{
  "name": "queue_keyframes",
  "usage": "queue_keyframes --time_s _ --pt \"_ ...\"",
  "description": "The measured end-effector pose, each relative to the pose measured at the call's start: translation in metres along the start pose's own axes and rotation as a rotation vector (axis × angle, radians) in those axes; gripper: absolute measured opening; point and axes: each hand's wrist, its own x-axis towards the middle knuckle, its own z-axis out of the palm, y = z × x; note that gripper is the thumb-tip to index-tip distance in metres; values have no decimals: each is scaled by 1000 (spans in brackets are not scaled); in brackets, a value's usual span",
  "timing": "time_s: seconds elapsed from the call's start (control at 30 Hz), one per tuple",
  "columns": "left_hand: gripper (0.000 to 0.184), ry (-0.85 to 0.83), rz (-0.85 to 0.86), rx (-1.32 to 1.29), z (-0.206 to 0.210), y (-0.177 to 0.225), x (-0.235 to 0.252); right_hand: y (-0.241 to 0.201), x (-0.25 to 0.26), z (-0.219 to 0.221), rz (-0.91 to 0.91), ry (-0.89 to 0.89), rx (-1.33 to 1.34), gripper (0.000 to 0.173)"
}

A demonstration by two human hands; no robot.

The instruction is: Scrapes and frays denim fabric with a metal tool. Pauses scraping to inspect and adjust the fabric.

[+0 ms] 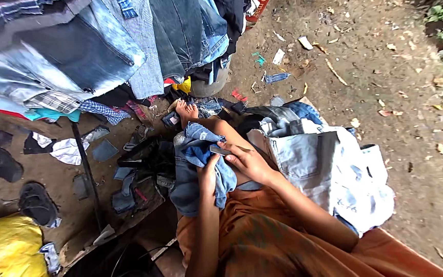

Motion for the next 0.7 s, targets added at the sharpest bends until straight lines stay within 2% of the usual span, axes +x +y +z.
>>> queue_keyframes --time_s 0.2,0.3,0.37,0.47,0.6,0.7 --pt "25 -10 -11 -11 -1 -2 3 7 3 5 -72 237 -83 33" --pt "25 7 -31 -11 -3 -3 5 13 5 -10 62 310 -20 34" --pt "25 7 -30 -1 -3 -3 5 14 7 -21 109 281 112 36" --pt "23 -13 -4 32 -4 -4 7 10 2 -22 43 135 258 38" --pt "23 -12 1 34 -3 -5 5 3 -4 -13 9 -8 62 46" --pt "22 -14 8 57 -5 -3 3 1 -6 -8 16 -40 -55 45"
